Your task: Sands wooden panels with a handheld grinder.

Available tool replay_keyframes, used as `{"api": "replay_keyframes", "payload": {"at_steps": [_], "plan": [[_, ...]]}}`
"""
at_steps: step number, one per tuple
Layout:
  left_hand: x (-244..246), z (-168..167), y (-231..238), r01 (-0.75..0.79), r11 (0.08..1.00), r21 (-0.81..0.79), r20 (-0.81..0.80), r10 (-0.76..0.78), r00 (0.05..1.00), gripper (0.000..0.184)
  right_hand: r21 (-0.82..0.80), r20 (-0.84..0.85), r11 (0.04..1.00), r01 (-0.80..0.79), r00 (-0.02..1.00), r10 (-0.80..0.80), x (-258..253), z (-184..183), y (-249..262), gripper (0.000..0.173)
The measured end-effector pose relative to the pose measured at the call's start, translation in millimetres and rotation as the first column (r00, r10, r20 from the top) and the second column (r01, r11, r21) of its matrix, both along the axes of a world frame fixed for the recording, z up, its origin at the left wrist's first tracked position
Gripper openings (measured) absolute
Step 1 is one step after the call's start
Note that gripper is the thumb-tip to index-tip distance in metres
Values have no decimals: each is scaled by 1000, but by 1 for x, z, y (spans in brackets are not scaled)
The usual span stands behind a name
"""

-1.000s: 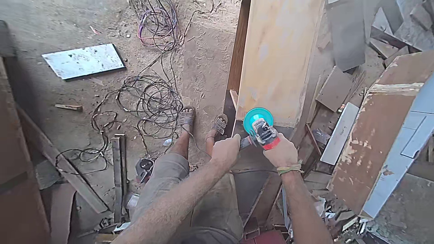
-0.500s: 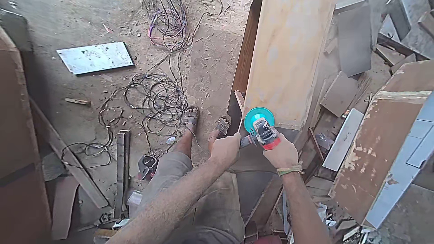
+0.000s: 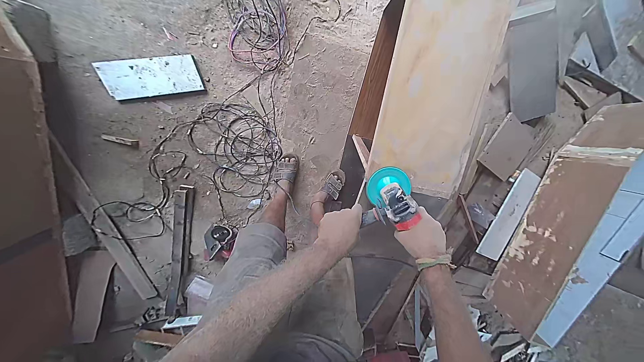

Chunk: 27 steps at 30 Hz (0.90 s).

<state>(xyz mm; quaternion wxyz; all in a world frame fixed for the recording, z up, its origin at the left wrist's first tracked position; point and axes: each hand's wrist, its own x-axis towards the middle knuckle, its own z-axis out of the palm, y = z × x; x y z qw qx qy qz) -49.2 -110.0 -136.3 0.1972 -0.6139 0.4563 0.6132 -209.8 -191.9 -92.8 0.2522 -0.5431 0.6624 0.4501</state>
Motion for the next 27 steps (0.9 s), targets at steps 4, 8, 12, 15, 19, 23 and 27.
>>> {"api": "replay_keyframes", "payload": {"at_steps": [4,8,12,15,19,23,27], "plan": [[-6,-5,-5,-3,1000,-9,-45,2,999,36,-24,-46,999,27,999,-28,-3,3,-3,74],[9,-2,1,-26,1000,1,7,26,1000,39,10,-1,999,-39,999,39,15,2,-6,72],[3,-3,-5,-29,999,-18,-8,28,1000,37,0,-10,1000,-22,1000,22,9,4,-11,75],[-5,-6,-10,-28,999,-23,-38,27,999,37,-23,-41,1000,10,999,-10,2,4,-14,75],[9,-3,0,-44,999,-4,18,44,999,39,13,-8,999,-47,999,47,19,1,-9,73],[10,-1,1,-7,1000,-19,26,8,1000,37,5,16,1000,-7,1000,7,13,-1,-4,72],[0,-1,-8,2,999,-38,-28,-3,1000,35,-45,9,998,42,999,-42,-4,-2,-3,74]]}}
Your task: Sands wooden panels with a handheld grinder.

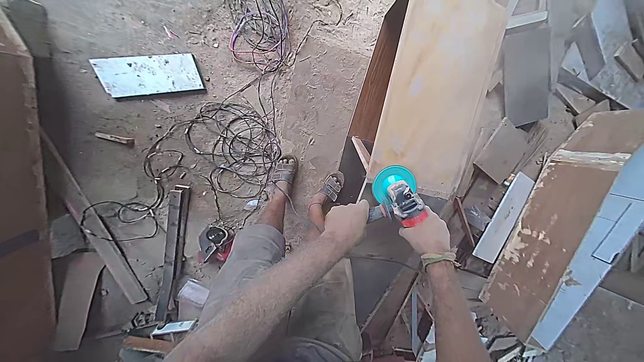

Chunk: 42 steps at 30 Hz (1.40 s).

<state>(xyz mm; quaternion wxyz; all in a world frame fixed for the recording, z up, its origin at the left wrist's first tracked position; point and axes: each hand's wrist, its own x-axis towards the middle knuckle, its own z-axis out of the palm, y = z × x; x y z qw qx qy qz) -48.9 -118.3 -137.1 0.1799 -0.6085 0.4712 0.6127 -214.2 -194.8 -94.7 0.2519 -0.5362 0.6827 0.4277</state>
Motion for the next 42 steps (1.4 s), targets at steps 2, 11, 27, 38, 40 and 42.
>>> {"api": "replay_keyframes", "payload": {"at_steps": [2,11,27,38,40,42], "plan": [[4,-1,-1,-16,1000,-2,10,16,1000,35,4,-6,1000,-17,1000,17,7,0,-5,74],[-4,-1,-14,2,1000,-8,-5,-3,1000,37,-8,-21,1000,-13,1000,12,-3,2,-14,74],[-12,-4,-11,27,1000,-11,-27,-28,999,35,1,-72,999,36,997,-36,-6,8,-9,74],[-10,-3,-18,28,1000,-2,-20,-28,999,37,-5,-51,1000,29,998,-29,-7,5,-15,75],[-12,-5,-12,11,1000,9,-26,-11,1000,37,11,-65,1000,11,998,-11,-4,7,-13,75],[-2,-4,0,-2,1000,21,4,2,1000,37,43,-44,999,-21,999,23,7,4,-8,74]]}}
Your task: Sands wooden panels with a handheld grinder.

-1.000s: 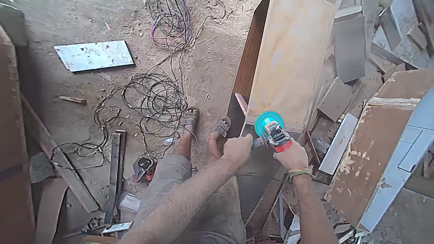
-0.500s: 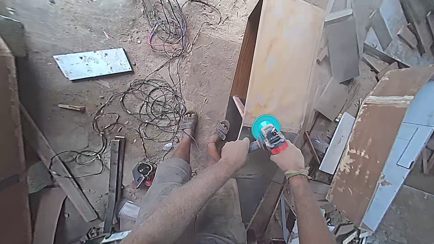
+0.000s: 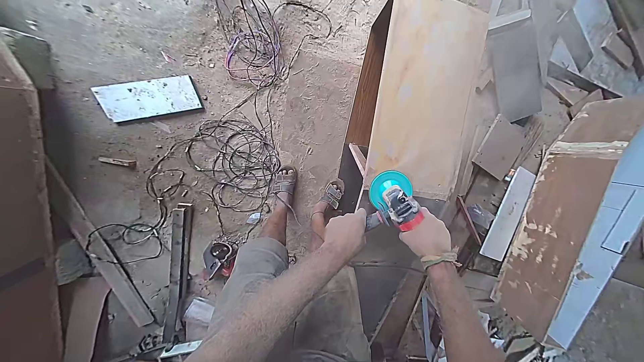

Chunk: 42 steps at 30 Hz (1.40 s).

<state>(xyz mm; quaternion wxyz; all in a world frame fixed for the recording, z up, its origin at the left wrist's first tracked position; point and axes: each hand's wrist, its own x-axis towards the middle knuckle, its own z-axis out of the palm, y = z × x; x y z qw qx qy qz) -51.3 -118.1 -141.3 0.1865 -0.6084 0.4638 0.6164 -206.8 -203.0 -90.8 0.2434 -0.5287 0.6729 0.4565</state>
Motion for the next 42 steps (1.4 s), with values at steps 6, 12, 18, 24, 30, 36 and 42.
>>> {"api": "replay_keyframes", "payload": {"at_steps": [6,12,18,24,30,36,42], "plan": [[3,4,3,35,999,18,38,-35,999,38,18,47,1000,10,999,-11,-2,-4,6,72],[-39,-2,-25,81,995,-58,-108,-87,990,34,-86,-67,991,102,992,-108,-50,7,0,73],[-21,-1,-17,86,995,-51,-18,-87,996,35,-25,-1,995,92,996,-92,-28,4,-3,74],[-34,-2,-27,90,995,-48,-34,-92,995,35,-37,-19,995,96,995,-97,-39,8,-12,73],[-27,-1,-18,72,997,-30,9,-72,997,36,8,1,998,54,999,-54,-29,5,-11,73],[-41,0,-26,113,992,-47,-25,-114,993,36,-33,4,991,127,992,-127,-50,6,-6,74],[-42,1,-32,117,992,-55,-53,-120,991,35,-53,-22,989,138,990,-140,-52,7,-8,74]]}}
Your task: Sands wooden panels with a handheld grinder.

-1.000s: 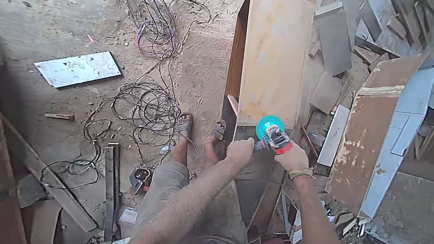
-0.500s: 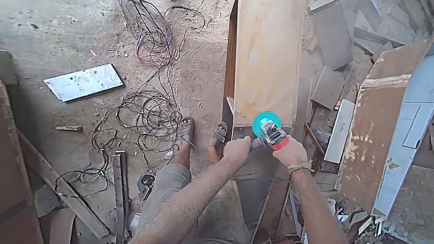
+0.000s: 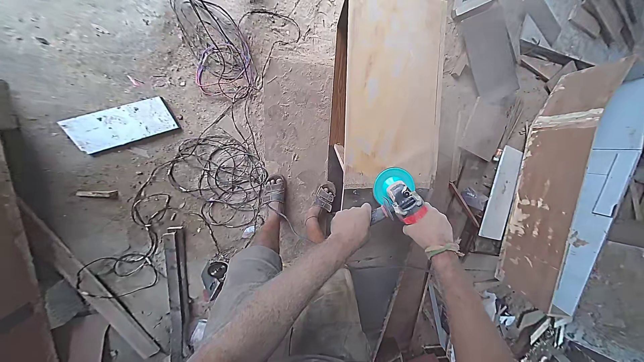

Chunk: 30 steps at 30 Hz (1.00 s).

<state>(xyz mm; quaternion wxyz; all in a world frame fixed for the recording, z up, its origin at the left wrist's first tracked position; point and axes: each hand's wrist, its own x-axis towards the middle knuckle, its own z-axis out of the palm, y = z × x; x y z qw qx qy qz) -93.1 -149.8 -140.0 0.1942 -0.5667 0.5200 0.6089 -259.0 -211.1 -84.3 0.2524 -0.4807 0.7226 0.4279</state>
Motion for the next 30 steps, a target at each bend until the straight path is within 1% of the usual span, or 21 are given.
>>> {"api": "replay_keyframes", "payload": {"at_steps": [5,8,12,16,19,21,23,26,28,30], "plan": [[34,1,25,-42,999,25,154,37,987,36,63,118,993,-98,989,90,39,-9,5,72],[24,2,20,-40,999,21,112,37,993,37,63,91,994,-84,993,79,27,-7,4,73],[-10,-2,-8,-6,1000,-8,-18,6,1000,35,-24,-2,1000,3,1000,-3,-12,0,-5,74],[-33,-3,-33,17,999,-49,-61,-20,998,35,-71,-54,995,63,996,-67,-36,3,-18,72],[-35,1,-33,40,999,-35,-59,-42,997,35,-83,-55,994,77,995,-82,-41,1,-13,71],[-24,3,-22,45,999,-19,-29,-45,999,33,-43,-28,996,75,997,-76,-30,-1,-7,74],[-10,2,-6,38,999,-1,37,-38,999,33,-1,16,998,57,998,-57,-12,-2,0,76],[3,0,6,38,999,3,102,-38,994,33,40,55,999,30,998,-32,4,-4,4,74],[-3,1,4,51,999,8,79,-52,996,32,34,47,998,44,998,-45,-4,-3,5,74],[-16,1,-5,68,998,-4,28,-67,997,32,-10,23,997,71,997,-71,-22,-3,6,73]]}}
